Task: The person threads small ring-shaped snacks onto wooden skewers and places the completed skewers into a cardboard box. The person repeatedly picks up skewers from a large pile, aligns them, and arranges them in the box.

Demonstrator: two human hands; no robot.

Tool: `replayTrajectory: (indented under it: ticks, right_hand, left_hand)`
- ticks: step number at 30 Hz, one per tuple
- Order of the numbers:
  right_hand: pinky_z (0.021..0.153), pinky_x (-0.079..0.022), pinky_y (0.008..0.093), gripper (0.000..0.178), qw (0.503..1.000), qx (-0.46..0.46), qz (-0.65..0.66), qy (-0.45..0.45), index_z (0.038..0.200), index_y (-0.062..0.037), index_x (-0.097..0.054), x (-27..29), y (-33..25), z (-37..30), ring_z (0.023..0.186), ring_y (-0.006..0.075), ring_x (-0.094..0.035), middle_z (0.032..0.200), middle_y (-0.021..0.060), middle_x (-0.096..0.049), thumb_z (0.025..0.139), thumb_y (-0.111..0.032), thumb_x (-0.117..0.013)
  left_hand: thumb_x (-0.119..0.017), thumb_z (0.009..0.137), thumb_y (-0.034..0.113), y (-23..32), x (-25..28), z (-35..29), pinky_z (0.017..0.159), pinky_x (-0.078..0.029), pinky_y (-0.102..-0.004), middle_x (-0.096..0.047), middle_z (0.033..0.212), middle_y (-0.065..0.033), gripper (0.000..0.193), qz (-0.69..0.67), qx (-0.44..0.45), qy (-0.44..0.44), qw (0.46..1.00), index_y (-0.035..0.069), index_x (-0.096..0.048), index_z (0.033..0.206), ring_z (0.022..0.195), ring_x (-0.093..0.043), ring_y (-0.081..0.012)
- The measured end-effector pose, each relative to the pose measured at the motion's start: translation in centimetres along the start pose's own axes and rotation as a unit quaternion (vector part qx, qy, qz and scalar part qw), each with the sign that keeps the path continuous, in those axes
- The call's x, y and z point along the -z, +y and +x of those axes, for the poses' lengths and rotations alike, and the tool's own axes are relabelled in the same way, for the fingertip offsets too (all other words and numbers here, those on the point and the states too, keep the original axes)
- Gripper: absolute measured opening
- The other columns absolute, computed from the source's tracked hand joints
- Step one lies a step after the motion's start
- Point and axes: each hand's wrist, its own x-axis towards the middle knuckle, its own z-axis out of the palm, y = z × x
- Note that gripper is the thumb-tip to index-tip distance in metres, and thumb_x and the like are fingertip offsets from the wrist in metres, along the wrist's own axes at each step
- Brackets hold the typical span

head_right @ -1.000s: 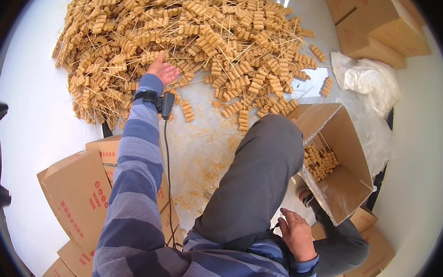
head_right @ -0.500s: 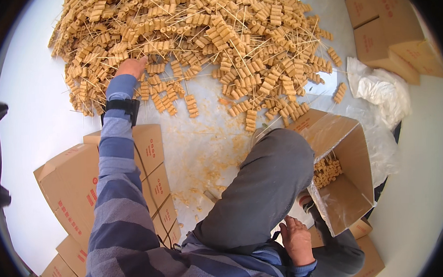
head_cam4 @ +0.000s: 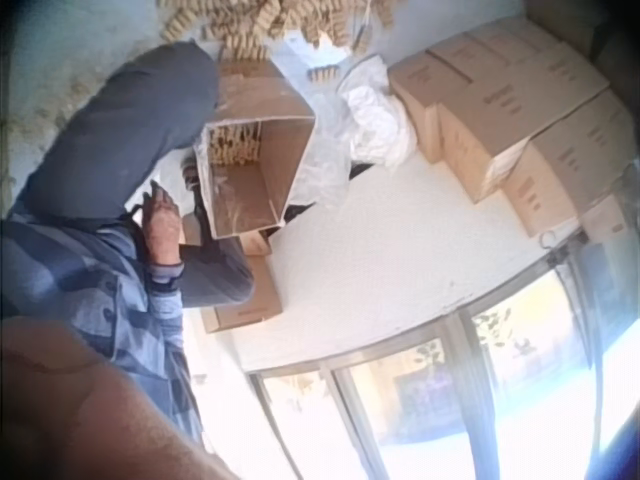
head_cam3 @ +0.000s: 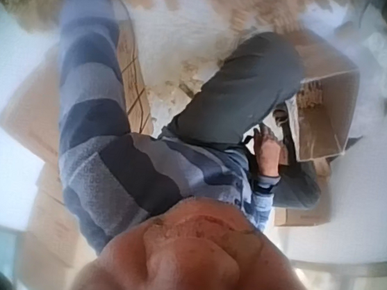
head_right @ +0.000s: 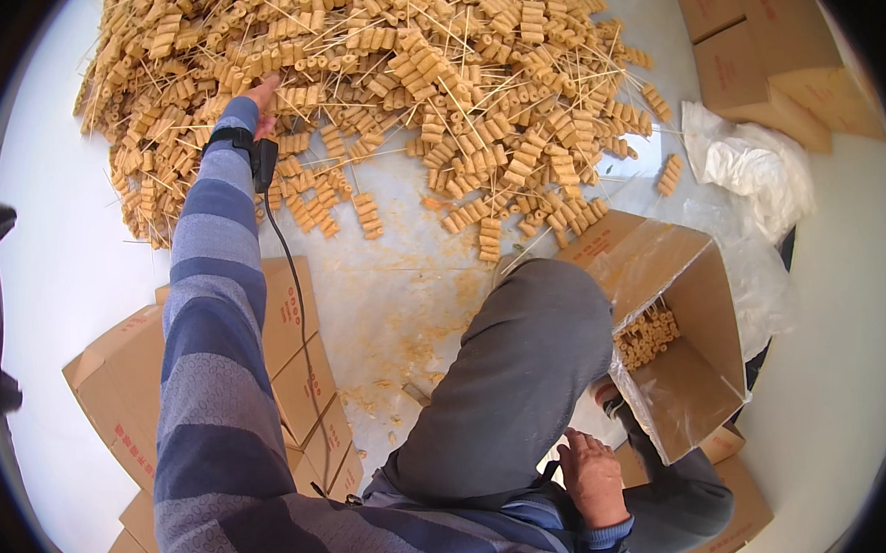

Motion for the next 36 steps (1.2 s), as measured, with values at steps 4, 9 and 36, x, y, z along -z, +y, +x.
replayTrajectory:
  ticks: [4,9,36]
  right_hand:
    - [0.077,-0.051,0.0481,0.018,0.999,0.004,0.027,0.019,0.105,-0.0032,-0.062,0.2,-0.2,0.4,0.09,0.0405,-0.064,0.095,0.0193,-0.067,0.092,-0.017,-0.063]
    - [0.079,-0.052,0.0471,0.02,0.999,0.015,0.024,0.024,0.108,-0.0034,-0.062,0.4,-0.1,0.9,0.091,0.0404,-0.064,0.097,0.0196,-0.067,0.092,-0.016,-0.063]
    - [0.093,-0.053,0.0307,0.031,0.801,0.196,0.549,0.136,0.132,0.0004,-0.058,9.4,-8.7,-3.6,0.115,0.0171,-0.061,0.125,0.0101,-0.061,0.105,-0.015,-0.052]
  left_hand:
    - [-0.049,0.101,0.046,0.4,-0.7,1.3,0.047,-0.046,-0.0375,-0.07,0.082,-0.0134,0.052,-0.073,0.029,0.014,0.997,0.005,-0.057,0.131,0.054,-0.061,-0.018]
    - [-0.04,0.101,0.032,-3.0,-2.7,1.3,0.041,-0.043,-0.0329,-0.064,0.062,-0.006,0.044,-0.011,-0.045,-0.026,0.999,0.004,-0.064,0.078,0.045,-0.053,-0.0153]
    - [-0.047,0.106,0.035,-13.7,-4.2,-40.9,0.068,-0.048,-0.0357,-0.052,0.072,-0.0056,0.033,-0.461,-0.392,-0.551,0.575,0.002,-0.055,0.109,0.069,-0.056,-0.0217]
